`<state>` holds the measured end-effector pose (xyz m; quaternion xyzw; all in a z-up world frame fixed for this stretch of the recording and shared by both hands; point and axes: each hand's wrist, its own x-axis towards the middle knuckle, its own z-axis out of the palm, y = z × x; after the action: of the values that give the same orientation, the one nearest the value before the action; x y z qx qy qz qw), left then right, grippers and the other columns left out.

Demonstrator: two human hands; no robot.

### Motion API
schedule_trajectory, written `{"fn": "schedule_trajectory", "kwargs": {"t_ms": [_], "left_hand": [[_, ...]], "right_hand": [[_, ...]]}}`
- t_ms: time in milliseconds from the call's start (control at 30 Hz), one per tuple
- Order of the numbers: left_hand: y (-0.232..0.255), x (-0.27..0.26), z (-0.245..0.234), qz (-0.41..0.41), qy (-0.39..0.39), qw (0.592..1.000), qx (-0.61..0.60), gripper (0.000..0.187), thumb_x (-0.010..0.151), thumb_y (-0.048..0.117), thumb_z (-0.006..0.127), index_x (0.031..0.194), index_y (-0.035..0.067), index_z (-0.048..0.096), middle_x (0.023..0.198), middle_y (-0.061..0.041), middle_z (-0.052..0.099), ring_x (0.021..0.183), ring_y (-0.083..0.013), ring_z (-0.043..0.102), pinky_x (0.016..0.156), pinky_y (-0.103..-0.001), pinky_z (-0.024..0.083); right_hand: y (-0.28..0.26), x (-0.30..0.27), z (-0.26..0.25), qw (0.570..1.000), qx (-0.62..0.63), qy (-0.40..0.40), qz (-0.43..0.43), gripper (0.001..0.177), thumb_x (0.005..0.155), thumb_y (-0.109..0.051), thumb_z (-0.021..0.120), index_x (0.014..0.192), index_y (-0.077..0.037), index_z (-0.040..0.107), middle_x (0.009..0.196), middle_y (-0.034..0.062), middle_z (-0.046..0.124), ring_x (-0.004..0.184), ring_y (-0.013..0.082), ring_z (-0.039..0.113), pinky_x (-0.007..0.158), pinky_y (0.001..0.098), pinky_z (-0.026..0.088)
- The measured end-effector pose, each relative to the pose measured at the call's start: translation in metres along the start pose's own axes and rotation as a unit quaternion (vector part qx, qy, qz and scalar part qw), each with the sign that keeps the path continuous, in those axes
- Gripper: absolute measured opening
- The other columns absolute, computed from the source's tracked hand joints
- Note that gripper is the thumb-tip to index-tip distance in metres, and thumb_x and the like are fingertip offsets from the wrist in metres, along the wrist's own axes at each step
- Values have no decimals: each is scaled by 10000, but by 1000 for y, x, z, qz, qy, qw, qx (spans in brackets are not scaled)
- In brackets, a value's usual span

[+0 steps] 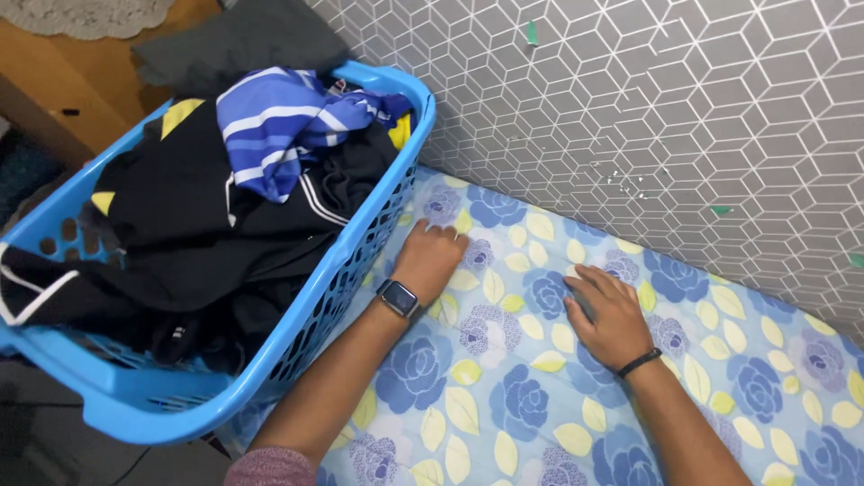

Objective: The person removes a dark gray t-shirt from a blue laundry basket, lays it on a floral table, and folds it neatly by hand. The folded shirt is then placed into a wooden drawer.

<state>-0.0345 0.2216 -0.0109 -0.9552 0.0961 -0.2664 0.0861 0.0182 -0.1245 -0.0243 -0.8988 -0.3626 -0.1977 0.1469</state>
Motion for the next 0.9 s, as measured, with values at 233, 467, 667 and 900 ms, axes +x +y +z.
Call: {"fn": "schedule_trajectory", "kwargs": {"t_ms": [233,467,667,900], "left_hand": [[3,-7,-250,-62,191,979,21,67,904,108,731,873,119,673,916,-77,589,884,-281,605,743,-423,435],[-19,-101,-327,-94,-2,994,62,436,774,119,716,1184,260,749,1086,-16,737,840,-271,688,703,-437,528],[-145,-38,-347,-64,-201,966,152,356,882,302,607,1192,441,713,1086,43,732,813,-259,755,572,-432,639],[-323,90,-201,-33,-178,919,351,268,1045,234,539,1012,347,779,994,55,800,890,-198,821,665,-349,641]], "right_hand": [[-6,2,-12,1000,6,-6,-6,345,969,-411,604,1276,-287,701,1377,6,672,1350,219,595,1082,398,453],[-7,2,-21,994,91,-52,13,392,957,-327,604,1311,-179,679,1449,69,620,1400,301,512,1123,515,389],[-10,2,-17,995,85,-53,12,393,956,-322,605,1315,-178,674,1452,61,614,1398,295,512,1108,509,398],[-10,3,-18,994,90,-59,20,388,962,-323,593,1315,-182,671,1457,62,609,1414,296,500,1121,502,381]]}}
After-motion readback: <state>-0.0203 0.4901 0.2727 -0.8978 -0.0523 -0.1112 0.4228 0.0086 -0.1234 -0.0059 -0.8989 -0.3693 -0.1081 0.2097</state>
